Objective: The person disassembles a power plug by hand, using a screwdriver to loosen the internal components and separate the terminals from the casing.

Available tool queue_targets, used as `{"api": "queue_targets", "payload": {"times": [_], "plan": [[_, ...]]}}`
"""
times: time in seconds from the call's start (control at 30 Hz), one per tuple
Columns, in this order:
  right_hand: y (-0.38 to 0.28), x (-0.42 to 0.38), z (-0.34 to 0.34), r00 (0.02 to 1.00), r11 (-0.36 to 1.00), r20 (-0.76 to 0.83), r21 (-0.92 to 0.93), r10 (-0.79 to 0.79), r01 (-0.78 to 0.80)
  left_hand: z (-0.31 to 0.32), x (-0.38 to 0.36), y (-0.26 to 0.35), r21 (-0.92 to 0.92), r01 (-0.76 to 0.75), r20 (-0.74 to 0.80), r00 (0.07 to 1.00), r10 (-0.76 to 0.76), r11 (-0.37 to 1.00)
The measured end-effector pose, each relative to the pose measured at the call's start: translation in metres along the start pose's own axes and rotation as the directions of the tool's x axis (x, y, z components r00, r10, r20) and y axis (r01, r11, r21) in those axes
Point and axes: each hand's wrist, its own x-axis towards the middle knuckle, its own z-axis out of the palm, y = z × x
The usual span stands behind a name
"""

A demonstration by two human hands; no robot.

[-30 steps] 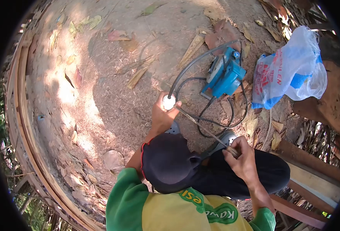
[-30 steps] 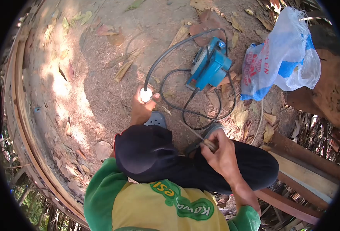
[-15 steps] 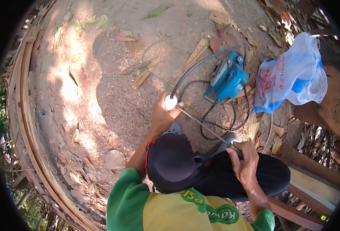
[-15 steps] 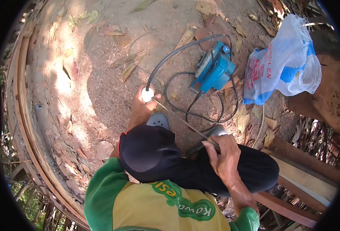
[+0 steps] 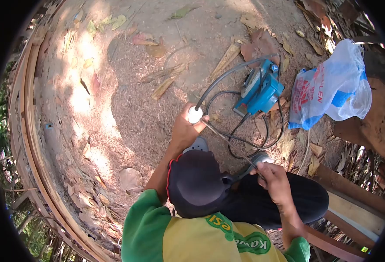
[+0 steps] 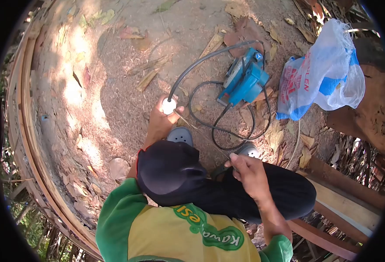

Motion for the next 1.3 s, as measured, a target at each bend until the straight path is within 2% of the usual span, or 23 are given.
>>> {"api": "queue_targets", "payload": {"times": [0.07,0.17,0.23,0.33,0.43,0.53,0.6,0.67,0.7,0.73,0.77,0.8,0.87,0.93,0.97,1.07,1.1,1.13,1.17,1.2,1.23,1.27,1.3], "plan": [[0.003,0.009,-0.006,0.907,0.827,0.26,0.383,0.332,-0.412,0.0,0.003,-0.006,-0.044,-0.001,0.018,1.0,0.001,0.999],[-0.002,-0.003,0.011,0.994,0.991,-0.036,-0.087,-0.102,0.098,-0.005,0.003,-0.005,-0.009,0.035,0.035,0.999,-0.034,0.999],[0.007,0.0,0.015,0.793,0.72,-0.11,-0.508,-0.599,0.473,-0.007,0.005,-0.005,0.015,0.025,0.039,0.999,-0.026,1.0],[0.009,0.003,0.008,0.737,0.637,-0.057,-0.551,-0.674,0.54,-0.005,0.005,-0.006,0.011,-0.02,0.023,1.0,0.02,1.0],[0.012,0.002,0.009,0.965,0.962,-0.052,-0.106,-0.256,0.25,-0.006,0.003,-0.002,0.038,-0.03,0.024,0.999,0.029,0.999],[0.013,0.0,0.009,0.973,0.929,0.159,0.306,0.166,-0.208,-0.007,0.004,-0.001,0.06,-0.019,0.036,0.999,0.017,0.998],[0.007,-0.003,0.013,0.943,0.922,-0.086,-0.256,-0.322,0.292,-0.008,0.005,0.005,0.092,0.017,0.038,0.999,-0.02,0.996],[0.005,0.0,0.009,0.667,0.532,-0.047,-0.645,-0.743,0.548,-0.006,0.006,-0.002,0.058,0.002,0.051,0.999,-0.005,0.998],[0.01,0.002,0.008,0.663,0.548,-0.044,-0.604,-0.747,0.578,-0.005,0.007,-0.002,0.041,-0.005,0.058,0.998,0.002,0.999],[0.01,0.001,0.002,0.923,0.924,-0.069,-0.079,-0.379,0.373,-0.006,0.007,-0.002,0.044,0.0,0.066,0.998,-0.003,0.999],[0.008,0.0,-0.006,0.988,0.901,0.151,0.427,0.013,-0.077,-0.006,0.007,-0.001,0.046,0.007,0.073,0.997,-0.01,0.999],[0.008,-0.002,-0.01,0.828,0.485,0.506,0.676,0.24,-0.554,-0.005,0.006,0.001,0.05,0.012,0.085,0.996,-0.016,0.999],[0.014,-0.006,-0.002,0.967,0.846,0.207,0.481,0.146,-0.231,-0.001,0.008,-0.001,-0.041,-0.04,0.077,0.996,0.043,0.998],[0.012,-0.009,0.014,0.996,0.992,-0.026,0.094,-0.084,0.086,0.0,0.006,-0.006,-0.09,-0.05,0.064,0.996,0.056,0.995],[0.004,-0.013,0.018,0.919,0.91,-0.143,-0.26,-0.368,0.324,0.0,0.008,-0.008,-0.096,-0.044,0.064,0.997,0.05,0.994],[0.009,-0.006,0.01,0.718,0.623,-0.091,-0.58,-0.69,0.525,0.0,0.007,-0.002,-0.055,-0.005,0.072,0.997,0.009,0.998],[0.009,-0.005,0.012,0.75,0.694,-0.105,-0.478,-0.653,0.538,-0.001,0.007,0.001,-0.031,0.012,0.073,0.997,-0.01,0.999],[0.01,-0.004,0.008,0.917,0.921,-0.091,-0.087,-0.387,0.38,-0.002,0.006,-0.002,-0.034,-0.004,0.061,0.998,0.006,0.999],[0.013,-0.003,0.0,0.993,0.95,0.043,0.297,-0.11,0.092,-0.002,0.006,-0.006,-0.036,-0.021,0.053,0.998,0.023,0.999],[0.016,-0.003,-0.006,0.958,0.77,0.262,0.587,0.112,-0.251,-0.002,0.007,-0.006,-0.036,-0.04,0.056,0.998,0.042,0.999],[0.016,-0.002,-0.009,0.825,0.427,0.521,0.709,0.22,-0.561,-0.001,0.009,-0.006,-0.037,-0.045,0.058,0.997,0.047,0.998],[0.014,-0.004,-0.004,0.951,0.776,0.259,0.561,0.165,-0.288,-0.001,0.01,-0.005,-0.037,-0.043,0.053,0.998,0.045,0.998],[0.01,-0.01,0.009,1.0,0.968,0.028,0.25,-0.002,-0.005,-0.002,0.007,-0.004,-0.035,-0.037,0.05,0.998,0.038,0.999]]}}
